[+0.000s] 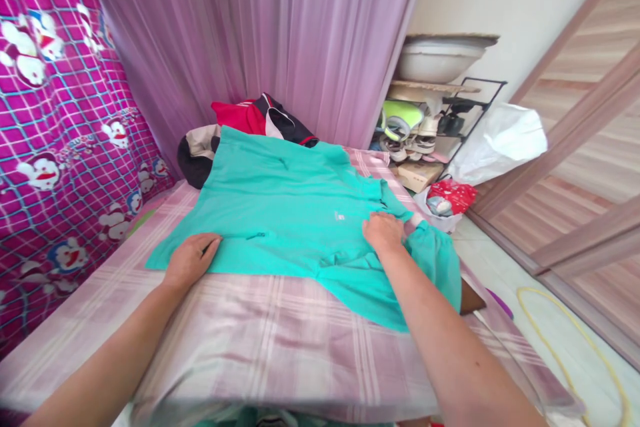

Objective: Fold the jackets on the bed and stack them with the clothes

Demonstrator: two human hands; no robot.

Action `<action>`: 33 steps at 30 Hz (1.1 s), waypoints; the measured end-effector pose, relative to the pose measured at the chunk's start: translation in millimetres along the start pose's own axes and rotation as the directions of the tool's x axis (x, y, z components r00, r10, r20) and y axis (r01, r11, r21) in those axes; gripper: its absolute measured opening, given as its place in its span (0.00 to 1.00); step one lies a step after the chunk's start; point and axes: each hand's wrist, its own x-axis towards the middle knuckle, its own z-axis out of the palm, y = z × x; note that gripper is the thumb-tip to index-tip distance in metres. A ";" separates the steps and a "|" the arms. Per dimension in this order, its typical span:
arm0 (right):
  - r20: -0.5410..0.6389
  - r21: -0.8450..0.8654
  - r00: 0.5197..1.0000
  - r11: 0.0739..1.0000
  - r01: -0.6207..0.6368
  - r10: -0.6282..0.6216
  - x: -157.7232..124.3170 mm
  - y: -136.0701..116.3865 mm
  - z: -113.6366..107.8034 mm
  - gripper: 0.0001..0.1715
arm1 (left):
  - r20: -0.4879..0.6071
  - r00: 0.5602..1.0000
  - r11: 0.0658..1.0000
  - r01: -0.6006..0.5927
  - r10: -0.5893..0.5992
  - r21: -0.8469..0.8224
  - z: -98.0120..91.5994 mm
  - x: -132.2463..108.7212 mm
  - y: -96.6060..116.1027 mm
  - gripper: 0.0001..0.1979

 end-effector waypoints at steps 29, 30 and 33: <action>0.077 0.397 0.851 0.799 0.452 -0.520 -4.1 -167.7 -11.2 0.37 | 0.329 0.944 0.954 -0.069 -0.033 0.291 37.8 67.9 77.8 0.30; 0.080 0.374 0.874 0.827 0.420 -0.479 6.1 -154.8 -9.2 0.37 | 0.327 0.945 0.952 -0.077 -0.025 0.295 39.1 67.4 75.6 0.30; 0.112 0.278 0.939 0.917 0.285 -0.326 36.3 -104.8 4.2 0.36 | 0.315 0.949 0.948 -0.087 -0.015 0.306 40.3 65.7 70.7 0.30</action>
